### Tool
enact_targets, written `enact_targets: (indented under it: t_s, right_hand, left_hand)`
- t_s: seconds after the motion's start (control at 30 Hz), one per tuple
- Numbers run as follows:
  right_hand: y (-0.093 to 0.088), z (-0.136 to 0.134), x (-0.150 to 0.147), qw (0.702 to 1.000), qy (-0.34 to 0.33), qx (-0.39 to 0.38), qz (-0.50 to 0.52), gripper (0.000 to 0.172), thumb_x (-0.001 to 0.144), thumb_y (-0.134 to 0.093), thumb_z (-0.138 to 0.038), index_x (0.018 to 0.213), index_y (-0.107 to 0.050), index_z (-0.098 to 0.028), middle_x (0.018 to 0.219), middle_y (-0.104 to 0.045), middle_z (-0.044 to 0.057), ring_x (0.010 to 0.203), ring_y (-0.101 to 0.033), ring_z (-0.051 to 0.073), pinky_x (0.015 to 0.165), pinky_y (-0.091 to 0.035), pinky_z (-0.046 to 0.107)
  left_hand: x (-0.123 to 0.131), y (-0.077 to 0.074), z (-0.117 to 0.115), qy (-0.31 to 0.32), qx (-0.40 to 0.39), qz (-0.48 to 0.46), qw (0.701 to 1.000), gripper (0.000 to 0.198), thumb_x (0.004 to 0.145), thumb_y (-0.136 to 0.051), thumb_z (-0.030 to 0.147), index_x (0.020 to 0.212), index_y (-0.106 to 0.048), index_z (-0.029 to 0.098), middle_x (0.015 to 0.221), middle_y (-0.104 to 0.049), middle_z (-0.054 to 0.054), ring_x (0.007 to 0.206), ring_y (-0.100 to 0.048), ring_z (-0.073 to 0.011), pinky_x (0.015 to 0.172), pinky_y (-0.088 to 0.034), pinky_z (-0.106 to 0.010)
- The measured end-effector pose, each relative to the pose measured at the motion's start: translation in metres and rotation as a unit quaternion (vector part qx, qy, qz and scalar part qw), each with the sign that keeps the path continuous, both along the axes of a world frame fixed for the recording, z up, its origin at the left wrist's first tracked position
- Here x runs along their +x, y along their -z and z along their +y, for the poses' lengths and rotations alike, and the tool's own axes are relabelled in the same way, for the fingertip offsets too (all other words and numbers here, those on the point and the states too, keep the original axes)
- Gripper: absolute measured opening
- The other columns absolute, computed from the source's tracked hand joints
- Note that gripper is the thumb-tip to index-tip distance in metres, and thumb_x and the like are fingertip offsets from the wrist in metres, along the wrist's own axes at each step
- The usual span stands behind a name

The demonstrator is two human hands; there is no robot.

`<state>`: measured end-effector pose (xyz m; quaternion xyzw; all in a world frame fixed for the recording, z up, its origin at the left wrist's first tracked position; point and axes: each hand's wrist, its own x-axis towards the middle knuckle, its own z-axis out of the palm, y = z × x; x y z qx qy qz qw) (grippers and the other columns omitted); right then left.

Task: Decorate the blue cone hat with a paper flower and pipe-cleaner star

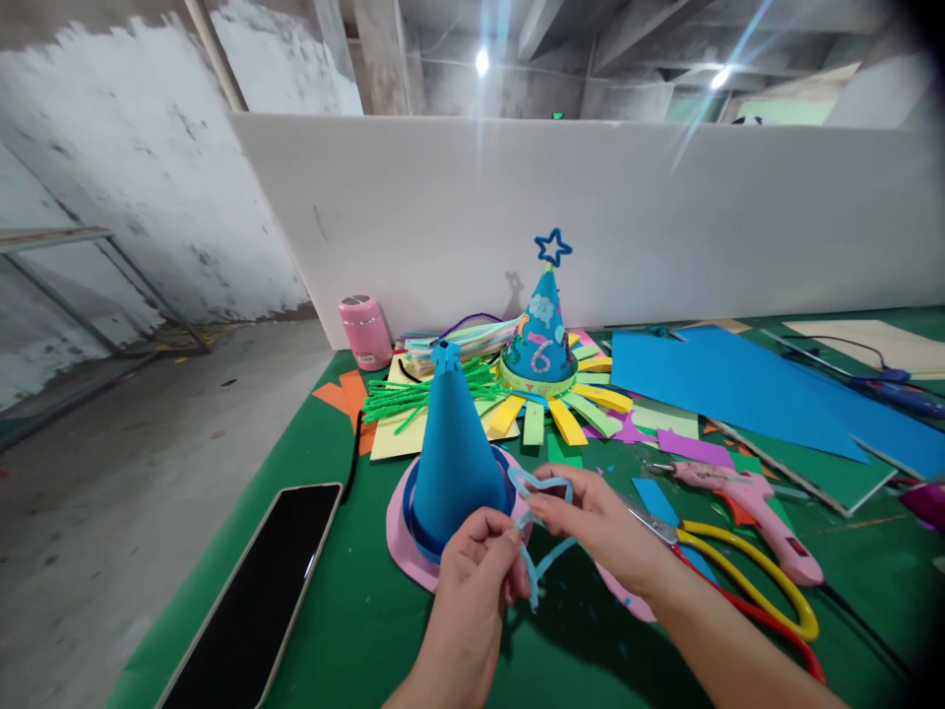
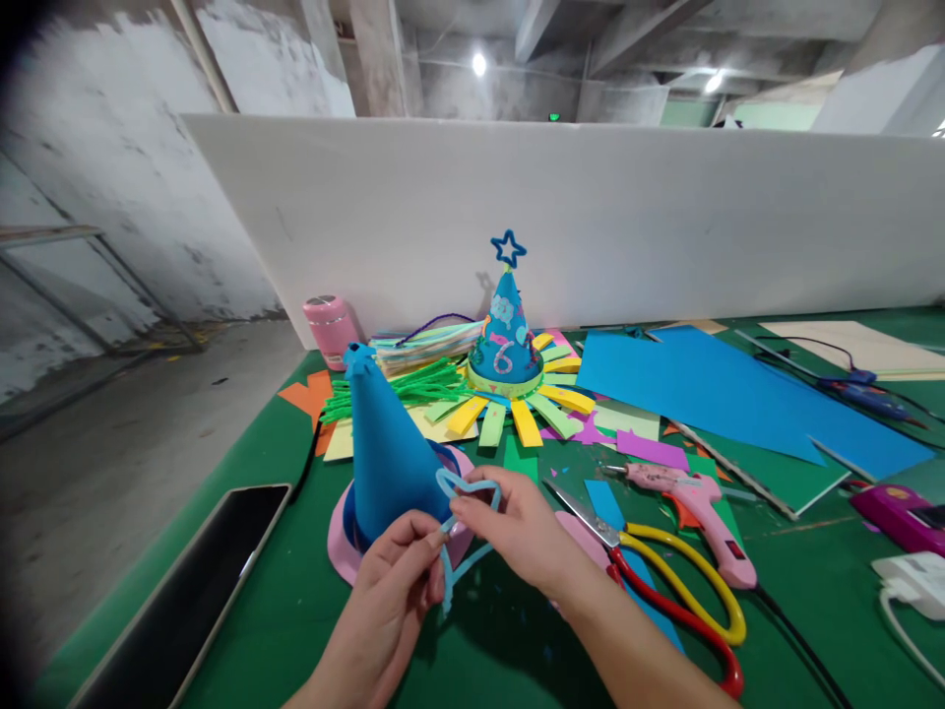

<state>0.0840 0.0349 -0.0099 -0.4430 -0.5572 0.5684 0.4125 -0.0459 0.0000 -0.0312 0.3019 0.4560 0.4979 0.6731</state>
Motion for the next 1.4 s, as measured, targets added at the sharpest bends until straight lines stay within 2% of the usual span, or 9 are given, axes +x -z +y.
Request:
enact_targets:
  t_s: [0.1, 0.17, 0.23, 0.33, 0.5, 0.7, 0.87, 1.1, 1.4]
  right_hand:
    - [-0.004, -0.004, 0.003, 0.998, 0.035, -0.028, 0.041, 0.025, 0.078, -0.053, -0.032, 0.1, -0.052, -0.022, 0.075, -0.053, 0.0, 0.069, -0.048, 0.014, 0.057, -0.034, 0.025]
    - [-0.003, -0.008, 0.003, 0.996, 0.052, -0.031, 0.065, 0.026, 0.079, -0.052, -0.033, 0.104, -0.049, -0.024, 0.087, -0.054, 0.001, 0.077, -0.05, 0.016, 0.059, -0.036, 0.025]
    - [0.001, -0.014, 0.001, 0.995, 0.052, -0.017, 0.086, 0.02, 0.079, -0.053, -0.031, 0.098, -0.051, -0.023, 0.087, -0.054, 0.001, 0.076, -0.049, 0.015, 0.059, -0.037, 0.025]
    - [0.009, -0.02, -0.004, 0.994, 0.042, -0.004, 0.103, 0.013, 0.076, -0.057, -0.028, 0.086, -0.054, -0.02, 0.075, -0.052, -0.001, 0.067, -0.048, 0.013, 0.059, -0.037, 0.024]
    - [0.018, -0.018, -0.009, 0.986, 0.035, -0.064, 0.15, 0.016, 0.073, -0.059, -0.031, 0.079, -0.055, -0.017, 0.065, -0.053, -0.002, 0.05, -0.046, 0.009, 0.047, -0.037, 0.022]
    - [0.022, -0.015, -0.01, 0.979, 0.04, -0.101, 0.173, 0.021, 0.073, -0.059, -0.035, 0.063, -0.051, -0.018, 0.039, -0.046, -0.008, 0.031, -0.042, 0.007, 0.037, -0.034, 0.021]
    - [0.026, -0.016, -0.011, 0.977, 0.036, -0.103, 0.185, 0.022, 0.075, -0.057, -0.033, 0.064, -0.047, -0.018, 0.035, -0.045, -0.009, 0.031, -0.044, 0.008, 0.036, -0.033, 0.02]
    - [0.024, -0.019, -0.015, 0.97, 0.049, -0.104, 0.213, 0.025, 0.074, -0.059, -0.035, 0.065, -0.042, -0.019, 0.039, -0.043, -0.011, 0.034, -0.044, 0.006, 0.039, -0.037, 0.019]
    - [0.029, -0.023, -0.018, 0.966, 0.05, -0.093, 0.235, 0.022, 0.076, -0.059, -0.031, 0.066, -0.044, -0.018, 0.043, -0.043, -0.01, 0.038, -0.045, 0.006, 0.043, -0.034, 0.019]
  left_hand:
    - [0.001, -0.004, 0.001, -0.009, -0.007, -0.023, 1.0, 0.011, 0.073, -0.055, 0.022, 0.067, -0.048, 0.017, 0.042, -0.052, 0.004, 0.042, -0.039, -0.0058, 0.043, -0.027, -0.016]
    - [0.002, -0.008, 0.001, -0.019, -0.003, -0.039, 0.999, 0.011, 0.073, -0.056, 0.022, 0.067, -0.048, 0.017, 0.044, -0.055, 0.002, 0.043, -0.042, -0.0067, 0.043, -0.029, -0.016]
    - [0.003, -0.011, 0.001, -0.03, 0.004, -0.051, 0.998, 0.01, 0.072, -0.057, 0.02, 0.069, -0.049, 0.016, 0.048, -0.058, 0.001, 0.046, -0.046, -0.0081, 0.045, -0.032, -0.017]
    - [0.004, -0.012, 0.001, -0.036, 0.011, -0.065, 0.997, 0.009, 0.071, -0.058, 0.018, 0.07, -0.05, 0.016, 0.052, -0.06, -0.001, 0.049, -0.051, -0.0103, 0.048, -0.037, -0.02]
    - [0.006, -0.006, -0.001, 0.009, -0.001, -0.086, 0.996, 0.01, 0.07, -0.059, 0.019, 0.069, -0.05, 0.015, 0.048, -0.059, -0.001, 0.048, -0.052, -0.0114, 0.046, -0.037, -0.02]
    - [0.008, -0.003, -0.002, 0.049, -0.012, -0.083, 0.995, 0.011, 0.07, -0.061, 0.019, 0.068, -0.051, 0.015, 0.049, -0.061, -0.003, 0.048, -0.052, -0.0105, 0.048, -0.038, -0.02]
    - [0.009, 0.0, -0.003, 0.04, -0.006, -0.08, 0.996, 0.012, 0.07, -0.06, 0.019, 0.066, -0.051, 0.014, 0.054, -0.063, -0.004, 0.05, -0.053, -0.0103, 0.051, -0.039, -0.02]
    - [0.011, -0.006, -0.001, 0.0, -0.02, -0.096, 0.995, 0.013, 0.067, -0.063, 0.017, 0.066, -0.05, 0.015, 0.056, -0.064, -0.005, 0.052, -0.054, -0.0117, 0.054, -0.042, -0.022]
    - [0.008, -0.005, 0.001, -0.001, -0.014, -0.103, 0.995, 0.011, 0.067, -0.061, 0.015, 0.064, -0.051, 0.015, 0.055, -0.063, -0.004, 0.051, -0.054, -0.0118, 0.054, -0.042, -0.022]
